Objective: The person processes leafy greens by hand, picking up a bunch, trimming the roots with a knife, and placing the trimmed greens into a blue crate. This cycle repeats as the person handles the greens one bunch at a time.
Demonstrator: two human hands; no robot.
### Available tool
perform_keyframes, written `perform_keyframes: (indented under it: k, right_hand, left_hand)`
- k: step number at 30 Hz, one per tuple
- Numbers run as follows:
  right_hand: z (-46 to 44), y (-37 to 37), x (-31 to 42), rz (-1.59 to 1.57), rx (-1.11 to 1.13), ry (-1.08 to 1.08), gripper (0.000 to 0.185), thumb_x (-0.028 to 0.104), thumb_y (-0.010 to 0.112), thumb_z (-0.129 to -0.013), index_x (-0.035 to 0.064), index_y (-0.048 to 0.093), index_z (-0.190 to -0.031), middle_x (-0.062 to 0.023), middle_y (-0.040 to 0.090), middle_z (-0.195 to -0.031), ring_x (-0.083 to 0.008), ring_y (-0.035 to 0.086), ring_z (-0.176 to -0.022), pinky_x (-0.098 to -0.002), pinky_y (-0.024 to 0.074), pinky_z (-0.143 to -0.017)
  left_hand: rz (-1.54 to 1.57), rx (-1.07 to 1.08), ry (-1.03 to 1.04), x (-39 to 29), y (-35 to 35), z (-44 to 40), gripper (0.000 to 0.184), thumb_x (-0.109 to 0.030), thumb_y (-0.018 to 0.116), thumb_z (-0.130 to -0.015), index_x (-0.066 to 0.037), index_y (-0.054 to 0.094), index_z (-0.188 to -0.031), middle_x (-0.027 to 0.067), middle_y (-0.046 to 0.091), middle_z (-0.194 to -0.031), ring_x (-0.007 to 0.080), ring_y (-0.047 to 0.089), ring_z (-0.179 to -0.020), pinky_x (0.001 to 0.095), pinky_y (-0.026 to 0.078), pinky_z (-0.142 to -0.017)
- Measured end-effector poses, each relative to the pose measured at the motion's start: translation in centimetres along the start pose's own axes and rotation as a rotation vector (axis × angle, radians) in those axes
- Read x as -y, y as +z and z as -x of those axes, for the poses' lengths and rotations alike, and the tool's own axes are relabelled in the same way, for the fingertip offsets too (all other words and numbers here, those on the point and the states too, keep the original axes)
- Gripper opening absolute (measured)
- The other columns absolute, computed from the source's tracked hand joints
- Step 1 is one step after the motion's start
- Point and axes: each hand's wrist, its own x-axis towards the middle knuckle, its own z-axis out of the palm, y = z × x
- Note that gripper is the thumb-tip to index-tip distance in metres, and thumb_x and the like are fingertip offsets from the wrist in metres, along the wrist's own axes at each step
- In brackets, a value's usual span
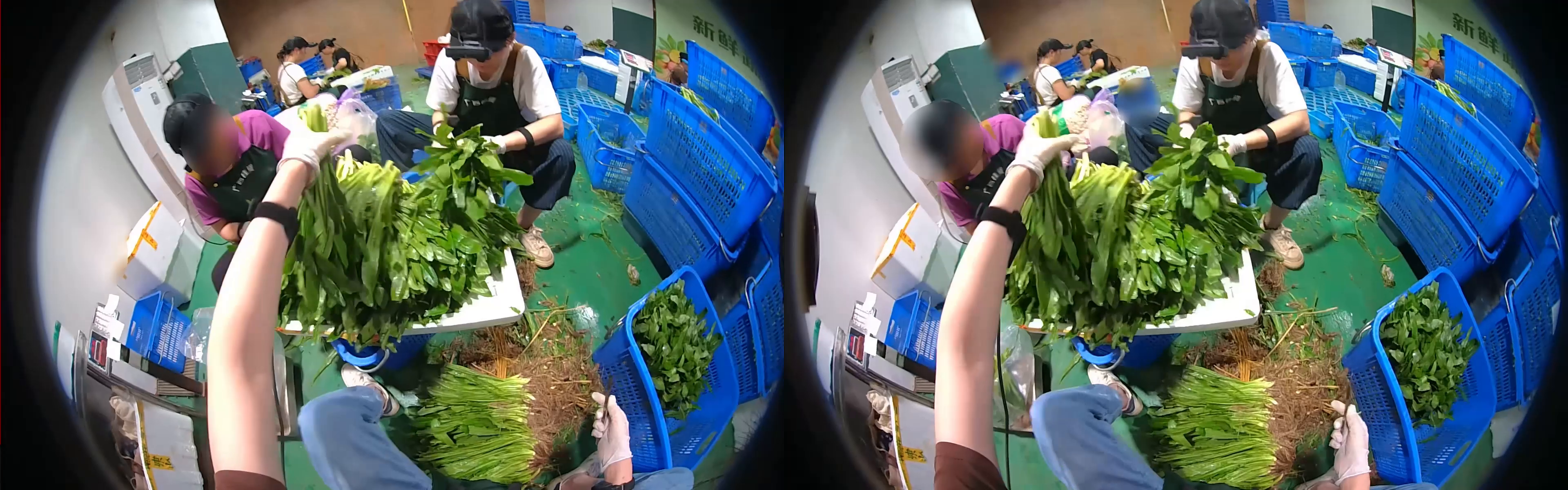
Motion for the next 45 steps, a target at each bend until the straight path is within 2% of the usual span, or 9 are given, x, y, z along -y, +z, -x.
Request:
perform_keyframes:
  k: [2,4,7,15,24,30,33,38,45]
  right_hand:
    - [-0.2,0.4,0.0,0.024,0.004,0.008,0.043,0.042,0.052,-0.097,0.0051,0.061,-0.117,0.0062,0.048,-0.067,-0.0038,0.035,-0.049,-0.0198,0.0267,-0.043]
    - [-0.2,0.8,0.4,0.053,-0.022,0.020,0.043,0.042,0.052,-0.097,0.0052,0.062,-0.116,0.0065,0.048,-0.067,-0.0035,0.035,-0.049,-0.0195,0.0259,-0.043]
    - [-0.1,1.3,0.5,0.149,-0.049,-0.006,0.043,0.041,0.050,-0.098,0.0041,0.064,-0.113,0.0072,0.047,-0.067,-0.0028,0.034,-0.050,-0.0188,0.0251,-0.044]
    - [2.9,2.9,2.6,0.102,0.037,-0.046,0.041,0.036,0.050,-0.098,0.0015,0.062,-0.115,0.0064,0.047,-0.070,-0.0027,0.033,-0.052,-0.0185,0.0242,-0.045]
    - [7.0,2.4,4.2,0.134,0.111,-0.160,0.040,0.036,0.049,-0.097,0.0023,0.063,-0.114,0.0071,0.045,-0.071,-0.0014,0.031,-0.053,-0.0183,0.0229,-0.046]
    - [10.0,3.2,5.9,0.161,0.161,-0.262,0.037,0.030,0.044,-0.099,0.0017,0.063,-0.114,0.0066,0.042,-0.069,-0.0019,0.033,-0.055,-0.0177,0.0262,-0.049]
    - [10.1,2.6,6.1,0.136,0.211,-0.232,0.036,0.028,0.044,-0.099,0.0021,0.063,-0.115,0.0061,0.041,-0.071,-0.0025,0.033,-0.056,-0.0179,0.0267,-0.049]
    - [10.4,1.5,6.5,0.116,0.195,-0.160,0.036,0.028,0.044,-0.100,0.0015,0.060,-0.120,0.0073,0.043,-0.070,-0.0006,0.032,-0.055,-0.0163,0.0240,-0.048]
    - [8.0,-0.6,5.0,-0.022,0.138,-0.009,0.044,0.036,0.048,-0.099,-0.0001,0.058,-0.122,0.0058,0.044,-0.070,-0.0020,0.033,-0.056,-0.0174,0.0237,-0.047]
  left_hand:
    - [-0.463,-0.033,-0.094,-0.8,4.4,3.4,0.099,-0.049,0.076,-0.072,0.000,0.028,-0.143,0.0257,0.050,-0.133,0.0329,0.050,-0.124,0.0461,0.044,-0.097]
    - [-0.777,0.380,-0.008,6.3,10.3,3.5,0.137,-0.073,0.075,-0.055,-0.017,-0.004,-0.153,0.0186,0.008,-0.158,0.0461,0.016,-0.141,0.0583,0.023,-0.111]
    - [-0.860,0.155,-0.358,2.6,13.9,8.9,0.132,-0.069,0.076,-0.056,-0.025,-0.001,-0.153,0.0145,0.005,-0.159,0.0477,0.013,-0.141,0.0722,0.017,-0.104]
    - [-0.647,0.150,-0.214,5.0,11.5,6.3,0.141,-0.079,0.073,-0.050,-0.018,-0.002,-0.153,0.0230,0.003,-0.157,0.0465,0.009,-0.143,0.0591,0.015,-0.112]
    - [-0.694,0.156,-0.091,-1.4,3.5,5.8,0.128,-0.082,0.064,-0.059,-0.017,0.006,-0.153,0.0218,0.013,-0.156,0.0438,0.013,-0.143,0.0583,0.017,-0.112]
    - [-0.023,-0.113,0.569,-17.1,7.8,19.3,0.058,-0.021,0.078,-0.076,-0.008,0.056,-0.129,0.0131,0.058,-0.126,0.0281,0.055,-0.116,0.0364,0.042,-0.101]
    - [0.100,0.215,0.851,-20.7,13.5,27.6,0.037,-0.005,0.070,-0.074,-0.007,0.064,-0.110,0.0111,0.065,-0.109,0.0267,0.061,-0.103,0.0346,0.047,-0.093]
    - [0.038,0.901,0.519,-12.4,28.1,39.4,0.027,-0.015,0.068,-0.079,-0.013,0.067,-0.106,0.0095,0.065,-0.101,0.0287,0.064,-0.095,0.0358,0.051,-0.086]
    - [-0.153,1.143,0.008,2.2,42.2,46.3,0.049,-0.026,0.068,-0.076,-0.010,0.063,-0.121,0.0193,0.065,-0.114,0.0336,0.061,-0.106,0.0367,0.046,-0.096]
